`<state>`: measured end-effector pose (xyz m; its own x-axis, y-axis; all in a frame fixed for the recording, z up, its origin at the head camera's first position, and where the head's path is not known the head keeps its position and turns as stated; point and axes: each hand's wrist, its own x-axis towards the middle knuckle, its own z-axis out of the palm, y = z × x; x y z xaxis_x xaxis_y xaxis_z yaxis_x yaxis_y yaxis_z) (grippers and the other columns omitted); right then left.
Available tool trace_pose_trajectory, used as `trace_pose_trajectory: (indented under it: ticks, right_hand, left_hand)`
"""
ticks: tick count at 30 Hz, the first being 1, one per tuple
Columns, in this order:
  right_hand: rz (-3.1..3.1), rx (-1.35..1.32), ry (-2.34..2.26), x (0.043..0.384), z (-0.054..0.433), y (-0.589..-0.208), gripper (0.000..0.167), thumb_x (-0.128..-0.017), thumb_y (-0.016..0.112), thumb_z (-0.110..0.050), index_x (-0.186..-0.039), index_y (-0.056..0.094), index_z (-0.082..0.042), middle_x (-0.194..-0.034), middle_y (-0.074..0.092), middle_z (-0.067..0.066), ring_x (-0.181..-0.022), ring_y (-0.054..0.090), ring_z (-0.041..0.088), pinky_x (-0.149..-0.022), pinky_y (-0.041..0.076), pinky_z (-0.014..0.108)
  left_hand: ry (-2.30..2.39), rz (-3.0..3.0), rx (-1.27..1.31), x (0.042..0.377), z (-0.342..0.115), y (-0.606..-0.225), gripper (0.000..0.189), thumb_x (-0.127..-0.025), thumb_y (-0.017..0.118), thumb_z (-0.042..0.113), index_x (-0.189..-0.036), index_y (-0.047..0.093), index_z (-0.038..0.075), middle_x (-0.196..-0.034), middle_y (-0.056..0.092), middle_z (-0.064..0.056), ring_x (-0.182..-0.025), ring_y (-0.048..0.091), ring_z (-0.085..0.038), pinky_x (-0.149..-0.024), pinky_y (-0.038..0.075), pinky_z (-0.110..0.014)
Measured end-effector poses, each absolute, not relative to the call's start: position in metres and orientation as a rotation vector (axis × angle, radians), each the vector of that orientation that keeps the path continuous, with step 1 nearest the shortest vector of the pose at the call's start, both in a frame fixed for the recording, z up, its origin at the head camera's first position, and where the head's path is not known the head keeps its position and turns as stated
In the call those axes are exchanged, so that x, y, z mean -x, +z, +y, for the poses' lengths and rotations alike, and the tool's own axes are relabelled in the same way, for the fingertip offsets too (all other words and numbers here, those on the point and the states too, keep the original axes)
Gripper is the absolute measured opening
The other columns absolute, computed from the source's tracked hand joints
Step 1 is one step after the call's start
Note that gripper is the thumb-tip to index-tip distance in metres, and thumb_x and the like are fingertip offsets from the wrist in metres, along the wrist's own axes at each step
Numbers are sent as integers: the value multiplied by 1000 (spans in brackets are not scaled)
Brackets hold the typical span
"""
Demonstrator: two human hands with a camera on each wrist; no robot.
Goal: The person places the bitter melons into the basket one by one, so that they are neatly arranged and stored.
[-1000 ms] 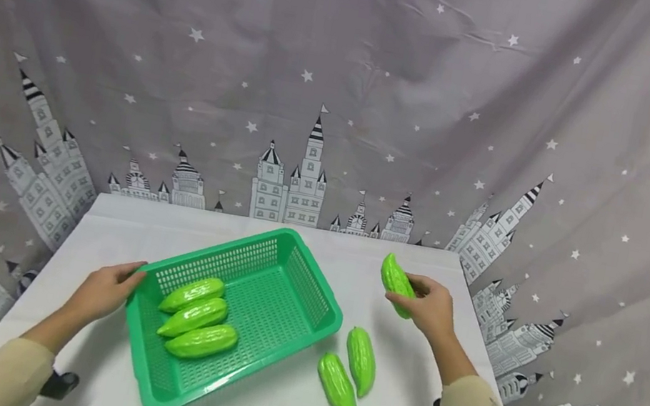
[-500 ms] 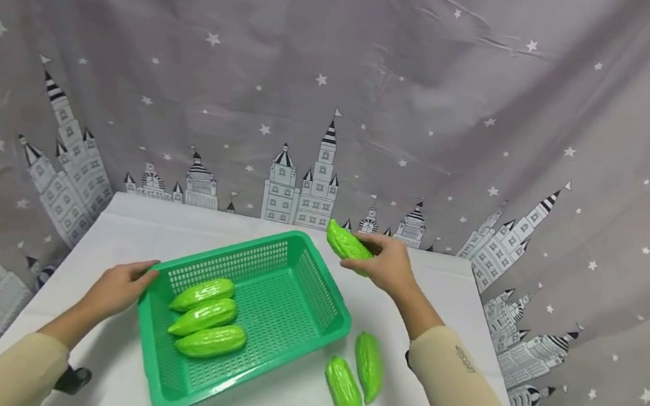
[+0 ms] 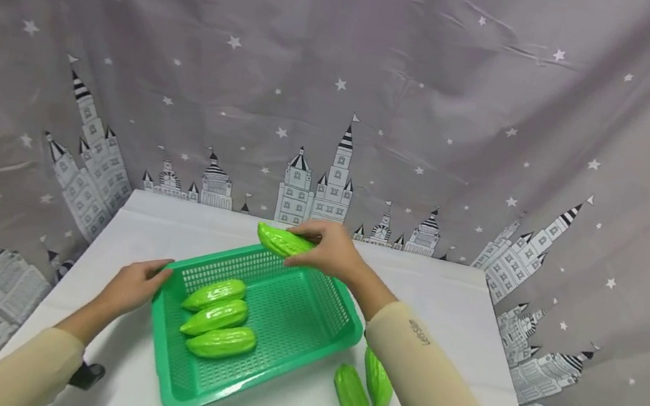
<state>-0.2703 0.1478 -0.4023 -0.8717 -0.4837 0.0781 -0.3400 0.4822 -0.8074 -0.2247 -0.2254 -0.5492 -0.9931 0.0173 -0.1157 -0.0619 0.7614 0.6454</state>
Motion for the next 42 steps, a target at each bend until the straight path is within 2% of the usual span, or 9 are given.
trace_pose_trajectory:
  ticks: [14,19,23,29,35,42]
  right_hand:
    - [2358,967,-1154,264,74,-411,53,-70,94,-10,-120,75,-8,-114,68,-1,-104,64,10,-92,53,21]
    - [2338,1031,-1054,259,67,-424,53,-70,94,-12,-119,75,-9,-113,67,-4,-106,61,9,-95,50,20]
    - [2341,1052,-973,257,63,-435,52,-70,95,-16,-119,76,-13,-110,66,-7,-102,61,6,-91,51,18]
    - [2277,1030,-971,253,56,-448,50,-68,95,-13,-115,77,-11,-106,67,-8,-96,61,4,-85,53,17]
    - [2191,1044,-934,246,49,-459,48,-67,95,-10,-112,78,-9,-104,68,-8,-95,62,3,-84,54,16]
    - [2186,1033,-843,244,45,-472,49,-67,96,-15,-112,78,-12,-102,68,-13,-93,62,0,-83,53,15]
  left_hand:
    - [1078,2828,38,222,-225,-547,52,-108,45,30,-147,47,-3,-145,48,-28,-135,42,-50,-110,35,-63]
    - [1088,2824,30,222,-224,-547,51,-108,46,29,-147,47,-3,-145,49,-28,-135,42,-50,-110,35,-63]
    - [1087,2826,33,222,-225,-547,51,-108,46,30,-147,47,-3,-144,49,-28,-135,42,-49,-109,35,-64]
    - [1086,2833,35,222,-227,-547,51,-107,47,30,-147,48,-3,-144,50,-28,-134,43,-50,-109,35,-64]
    - [1083,2814,69,222,-225,-547,52,-107,46,31,-147,47,-3,-146,49,-27,-135,42,-49,-110,35,-62]
    - [1072,2823,81,221,-226,-545,52,-107,46,31,-147,48,-2,-146,49,-26,-135,43,-48,-110,35,-62]
